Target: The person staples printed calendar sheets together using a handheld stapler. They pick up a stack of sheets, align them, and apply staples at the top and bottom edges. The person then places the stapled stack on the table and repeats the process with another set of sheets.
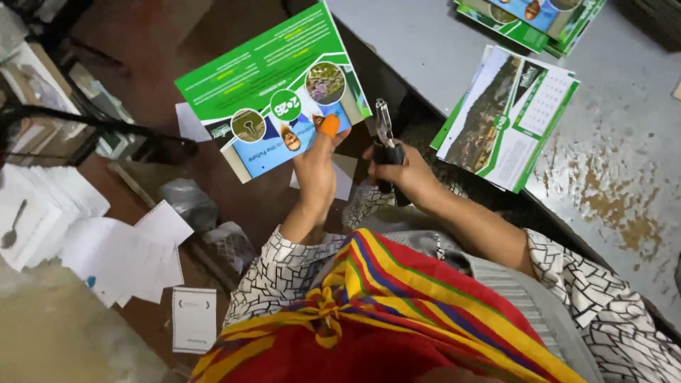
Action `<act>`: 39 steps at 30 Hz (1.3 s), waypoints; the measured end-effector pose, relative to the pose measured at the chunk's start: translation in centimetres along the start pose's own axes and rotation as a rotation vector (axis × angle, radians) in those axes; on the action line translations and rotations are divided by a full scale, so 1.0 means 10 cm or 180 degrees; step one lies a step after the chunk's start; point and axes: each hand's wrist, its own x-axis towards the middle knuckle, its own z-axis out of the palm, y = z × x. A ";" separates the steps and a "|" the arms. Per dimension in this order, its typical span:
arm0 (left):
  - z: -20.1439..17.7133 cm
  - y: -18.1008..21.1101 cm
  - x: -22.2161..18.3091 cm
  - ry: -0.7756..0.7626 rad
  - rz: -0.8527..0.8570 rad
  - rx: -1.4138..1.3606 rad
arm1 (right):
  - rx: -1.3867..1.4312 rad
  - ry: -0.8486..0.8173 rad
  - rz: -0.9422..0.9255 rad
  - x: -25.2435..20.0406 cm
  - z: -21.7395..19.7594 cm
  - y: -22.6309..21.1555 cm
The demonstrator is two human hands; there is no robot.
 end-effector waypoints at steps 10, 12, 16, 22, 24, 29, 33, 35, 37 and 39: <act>0.12 0.14 0.01 0.0031 0.0177 -0.0146 | -0.1026 -0.0058 0.0141 -0.16 0.11 -0.18; 0.20 0.20 0.00 0.0029 0.0167 -0.0155 | -0.0918 -0.0042 0.0089 -0.16 0.13 -0.18; 0.19 0.14 -0.05 -0.0040 0.0240 0.0047 | -0.0979 -0.0149 0.0078 -0.24 0.12 -0.44; 0.39 0.40 -0.13 -0.0063 0.0482 0.0643 | -0.1155 -0.0116 0.0064 -0.26 0.13 -0.50; 0.37 0.36 -0.14 -0.0081 0.0491 0.0784 | -0.1208 -0.0102 0.0100 -0.27 0.13 -0.49; 0.43 0.46 -0.16 -0.0063 0.0497 0.0757 | -0.1331 -0.0095 0.0188 -0.27 0.13 -0.47; 0.22 0.18 -0.10 -0.0081 0.0560 0.0815 | -0.1454 -0.0085 0.0269 -0.27 0.13 -0.45; 0.41 0.45 -0.13 -0.0098 0.0575 0.0821 | -0.1493 -0.0082 0.0297 -0.27 0.13 -0.44; 0.52 0.61 -0.15 -0.0107 0.0593 0.0823 | -0.1538 -0.0084 0.0325 -0.26 0.13 -0.43; 0.56 0.67 -0.16 -0.0145 0.0597 0.0982 | -0.1627 -0.0083 0.0377 -0.25 0.13 -0.42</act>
